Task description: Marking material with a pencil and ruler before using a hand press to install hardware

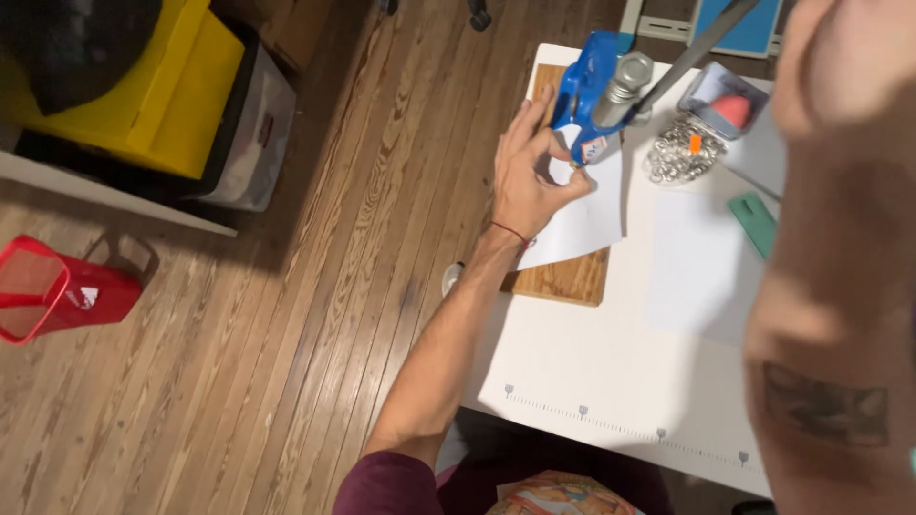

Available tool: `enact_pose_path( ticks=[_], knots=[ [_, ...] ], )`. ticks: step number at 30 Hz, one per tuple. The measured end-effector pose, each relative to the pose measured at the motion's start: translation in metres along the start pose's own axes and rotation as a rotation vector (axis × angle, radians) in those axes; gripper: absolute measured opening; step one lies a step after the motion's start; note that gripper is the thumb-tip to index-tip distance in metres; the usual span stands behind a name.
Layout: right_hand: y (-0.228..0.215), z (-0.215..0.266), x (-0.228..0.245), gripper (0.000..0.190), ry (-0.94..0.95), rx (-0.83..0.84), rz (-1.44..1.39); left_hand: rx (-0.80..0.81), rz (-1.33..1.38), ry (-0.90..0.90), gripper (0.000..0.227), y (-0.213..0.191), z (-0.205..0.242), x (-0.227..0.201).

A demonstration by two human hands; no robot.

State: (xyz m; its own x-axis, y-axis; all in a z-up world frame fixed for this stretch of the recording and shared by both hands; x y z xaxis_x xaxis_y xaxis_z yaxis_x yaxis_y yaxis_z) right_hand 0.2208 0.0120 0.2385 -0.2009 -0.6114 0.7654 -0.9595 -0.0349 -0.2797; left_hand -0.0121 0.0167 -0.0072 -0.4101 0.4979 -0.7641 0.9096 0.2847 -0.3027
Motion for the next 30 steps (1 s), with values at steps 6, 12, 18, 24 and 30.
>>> enact_pose_path(
  ticks=[6,12,18,24,30],
  knots=[
    [0.043,0.026,0.065,0.014,-0.209,0.021,0.089,0.028,-0.017,-0.049,0.028,-0.007,0.001,-0.006],
    [0.067,0.025,0.066,0.023,0.092,-0.389,-0.594,0.059,-0.091,-0.079,0.029,-0.013,0.001,-0.014],
    [0.077,0.050,0.068,0.032,-0.331,-0.244,-0.291,0.005,0.024,0.101,0.069,-0.050,-0.040,-0.031],
    [0.077,0.078,0.062,0.038,-0.304,-0.326,-0.265,0.289,0.020,0.557,0.052,-0.036,-0.137,-0.114],
    [0.073,0.105,0.027,0.031,-0.592,-0.256,-0.176,-0.085,-0.314,0.819,0.019,-0.036,-0.142,-0.113]
  ],
)
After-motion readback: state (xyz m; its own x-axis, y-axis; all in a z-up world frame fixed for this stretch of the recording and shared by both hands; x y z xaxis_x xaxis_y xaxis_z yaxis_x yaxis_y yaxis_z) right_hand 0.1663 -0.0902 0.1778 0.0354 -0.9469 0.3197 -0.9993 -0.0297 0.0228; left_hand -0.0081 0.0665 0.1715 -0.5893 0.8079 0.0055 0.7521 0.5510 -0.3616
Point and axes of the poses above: each hand's wrist, its own z-axis away from the middle knuckle, its own y-axis out of the palm, x = y × z, the point moved 1 cm from there along -z, towards the middle knuckle, and after that the axes turned 1 degree about x, right-handed, at the moved point
